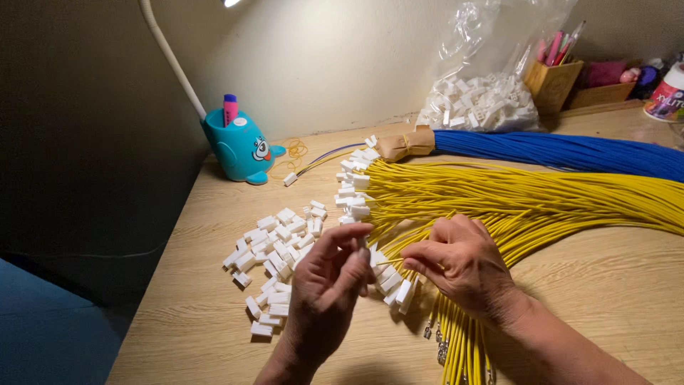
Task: The person repeatedly picks up white plastic connectors and yellow cables from a wooden desk, then inserts the cable ends into the connectors. The person places the assembled cables back onto the desk among other completed units.
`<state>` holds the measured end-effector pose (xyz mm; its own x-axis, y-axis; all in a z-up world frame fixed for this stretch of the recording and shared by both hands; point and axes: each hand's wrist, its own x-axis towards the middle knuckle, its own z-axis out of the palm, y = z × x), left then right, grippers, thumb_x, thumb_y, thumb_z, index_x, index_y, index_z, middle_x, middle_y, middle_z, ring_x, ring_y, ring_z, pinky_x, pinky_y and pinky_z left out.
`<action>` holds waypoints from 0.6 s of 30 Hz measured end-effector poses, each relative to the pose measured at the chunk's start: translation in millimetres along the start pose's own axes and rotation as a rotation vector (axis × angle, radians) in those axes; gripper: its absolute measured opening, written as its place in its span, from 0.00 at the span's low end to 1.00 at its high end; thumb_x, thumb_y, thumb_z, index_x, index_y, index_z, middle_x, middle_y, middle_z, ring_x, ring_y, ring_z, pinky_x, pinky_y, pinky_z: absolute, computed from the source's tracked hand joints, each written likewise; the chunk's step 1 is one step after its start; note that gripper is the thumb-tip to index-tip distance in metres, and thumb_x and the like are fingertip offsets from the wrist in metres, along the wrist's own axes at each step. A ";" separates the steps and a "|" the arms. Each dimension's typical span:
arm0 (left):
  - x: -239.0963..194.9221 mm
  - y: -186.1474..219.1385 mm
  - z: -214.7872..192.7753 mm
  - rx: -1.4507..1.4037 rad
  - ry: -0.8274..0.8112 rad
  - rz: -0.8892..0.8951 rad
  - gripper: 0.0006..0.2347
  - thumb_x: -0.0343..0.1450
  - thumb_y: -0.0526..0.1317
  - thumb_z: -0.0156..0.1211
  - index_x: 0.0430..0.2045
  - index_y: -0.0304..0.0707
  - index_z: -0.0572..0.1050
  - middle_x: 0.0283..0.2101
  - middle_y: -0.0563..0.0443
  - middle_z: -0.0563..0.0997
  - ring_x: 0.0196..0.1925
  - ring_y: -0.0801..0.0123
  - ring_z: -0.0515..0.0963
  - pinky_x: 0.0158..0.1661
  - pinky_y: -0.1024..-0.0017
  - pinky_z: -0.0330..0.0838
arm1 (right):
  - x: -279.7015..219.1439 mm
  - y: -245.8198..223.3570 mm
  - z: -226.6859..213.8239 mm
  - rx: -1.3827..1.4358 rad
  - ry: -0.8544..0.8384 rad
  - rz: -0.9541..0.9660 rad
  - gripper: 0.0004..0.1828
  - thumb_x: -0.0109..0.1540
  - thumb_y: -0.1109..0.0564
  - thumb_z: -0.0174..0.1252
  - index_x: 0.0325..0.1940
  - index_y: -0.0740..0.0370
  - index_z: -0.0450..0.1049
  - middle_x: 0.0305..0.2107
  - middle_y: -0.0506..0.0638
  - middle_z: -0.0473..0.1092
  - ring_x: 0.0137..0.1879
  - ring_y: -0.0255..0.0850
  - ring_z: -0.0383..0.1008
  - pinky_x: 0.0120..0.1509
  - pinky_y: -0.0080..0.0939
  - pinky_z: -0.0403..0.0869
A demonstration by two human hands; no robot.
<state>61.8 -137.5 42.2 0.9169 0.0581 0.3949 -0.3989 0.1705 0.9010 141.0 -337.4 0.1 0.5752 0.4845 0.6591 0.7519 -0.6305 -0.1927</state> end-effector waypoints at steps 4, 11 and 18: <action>-13.9 -18.4 10.3 -0.062 -0.230 -0.226 0.09 0.72 0.33 0.52 0.44 0.31 0.74 0.26 0.50 0.73 0.29 0.72 0.78 0.29 0.79 0.74 | -2.8 12.6 4.4 0.216 -0.193 -0.021 0.10 0.59 0.46 0.58 0.43 0.45 0.77 0.23 0.41 0.73 0.30 0.39 0.73 0.37 0.40 0.69; -19.1 -47.5 9.7 0.037 -0.335 -0.347 0.07 0.72 0.35 0.55 0.42 0.38 0.74 0.32 0.56 0.77 0.32 0.83 0.71 0.35 0.85 0.65 | -0.4 31.6 -14.6 0.319 -0.425 -0.251 0.04 0.58 0.48 0.59 0.31 0.45 0.77 0.30 0.38 0.78 0.33 0.37 0.79 0.36 0.40 0.73; -7.7 -62.3 -7.4 0.633 -0.126 0.015 0.09 0.67 0.37 0.57 0.39 0.44 0.77 0.32 0.54 0.76 0.34 0.70 0.76 0.39 0.74 0.70 | -2.6 25.3 -17.1 0.158 -0.522 -0.276 0.07 0.47 0.57 0.63 0.22 0.42 0.77 0.25 0.34 0.74 0.25 0.40 0.73 0.27 0.46 0.67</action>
<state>79.7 -141.3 -18.3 0.9179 -0.0667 0.3912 -0.3783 -0.4450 0.8117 152.9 -365.0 5.9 0.4042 0.8757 0.2640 0.9114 -0.3611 -0.1976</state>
